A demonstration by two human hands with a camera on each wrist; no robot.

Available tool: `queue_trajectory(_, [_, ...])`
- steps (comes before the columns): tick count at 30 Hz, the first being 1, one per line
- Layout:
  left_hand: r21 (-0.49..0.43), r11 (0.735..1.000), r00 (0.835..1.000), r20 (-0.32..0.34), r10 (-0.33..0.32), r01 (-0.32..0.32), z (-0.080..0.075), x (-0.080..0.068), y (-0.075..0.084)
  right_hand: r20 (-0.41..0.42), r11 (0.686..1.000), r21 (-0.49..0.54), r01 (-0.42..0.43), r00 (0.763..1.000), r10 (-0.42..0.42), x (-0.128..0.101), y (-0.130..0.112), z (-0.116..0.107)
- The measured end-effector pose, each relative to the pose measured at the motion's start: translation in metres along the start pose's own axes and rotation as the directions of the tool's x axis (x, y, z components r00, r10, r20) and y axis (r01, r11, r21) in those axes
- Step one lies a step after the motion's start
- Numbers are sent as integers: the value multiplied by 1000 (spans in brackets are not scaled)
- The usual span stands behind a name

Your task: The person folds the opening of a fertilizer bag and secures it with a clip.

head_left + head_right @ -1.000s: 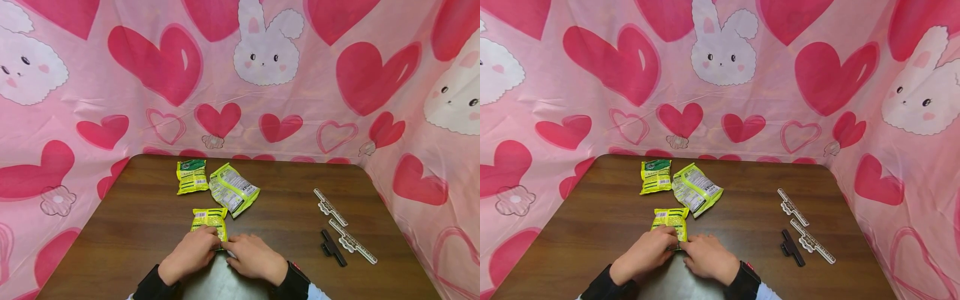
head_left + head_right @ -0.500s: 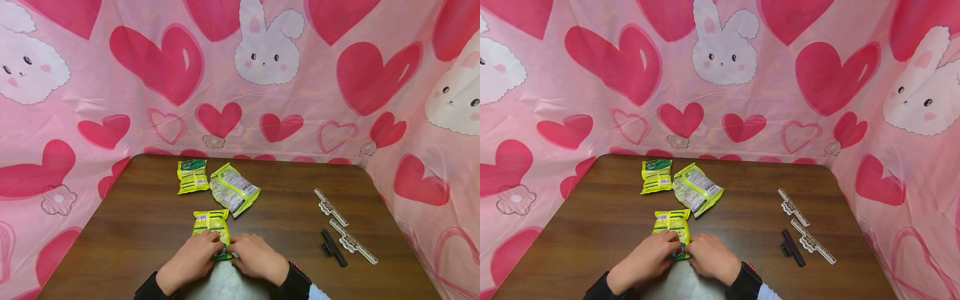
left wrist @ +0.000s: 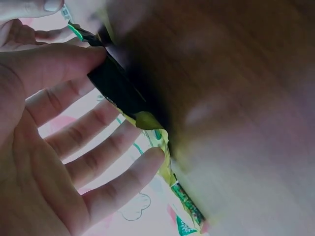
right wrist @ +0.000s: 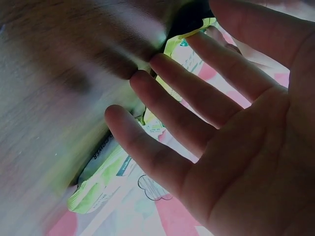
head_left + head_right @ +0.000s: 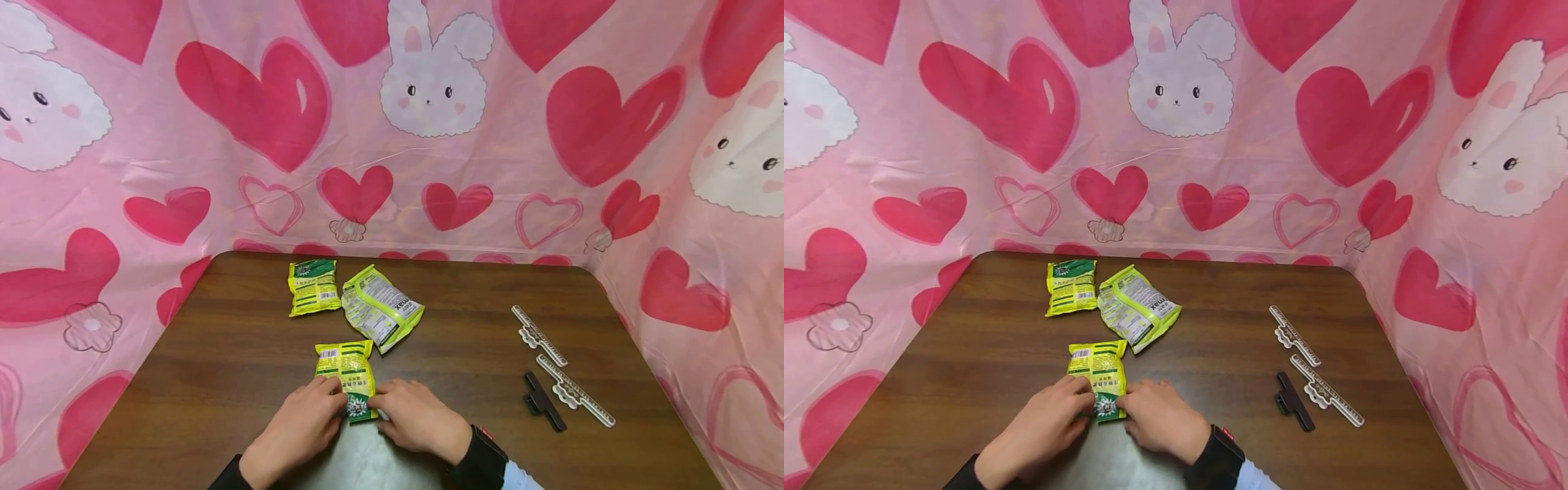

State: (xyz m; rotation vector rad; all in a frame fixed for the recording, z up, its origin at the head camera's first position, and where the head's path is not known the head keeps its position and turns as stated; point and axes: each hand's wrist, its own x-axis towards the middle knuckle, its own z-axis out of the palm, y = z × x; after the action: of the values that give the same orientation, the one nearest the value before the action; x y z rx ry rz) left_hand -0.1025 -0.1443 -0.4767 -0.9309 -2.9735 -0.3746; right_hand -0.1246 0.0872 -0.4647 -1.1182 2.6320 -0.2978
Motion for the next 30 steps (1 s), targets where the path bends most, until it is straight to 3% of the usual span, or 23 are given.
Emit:
queue_trajectory(8, [26, 999, 996, -75, 38, -36, 2, 0, 2, -4, 1000, -4, -6, 1000, 6, -1, -1, -1])
queue_trajectory(15, [3, 999, 998, -47, 36, -36, 4, 2, 4, -20, 1000, -3, -15, 1000, 15, 0, -1, -1])
queue_trajectory(30, [-6, 995, 995, -43, 94, -95, 5, 6, 13, -67, 999, -46, -14, 998, 11, -4, 1, -1])
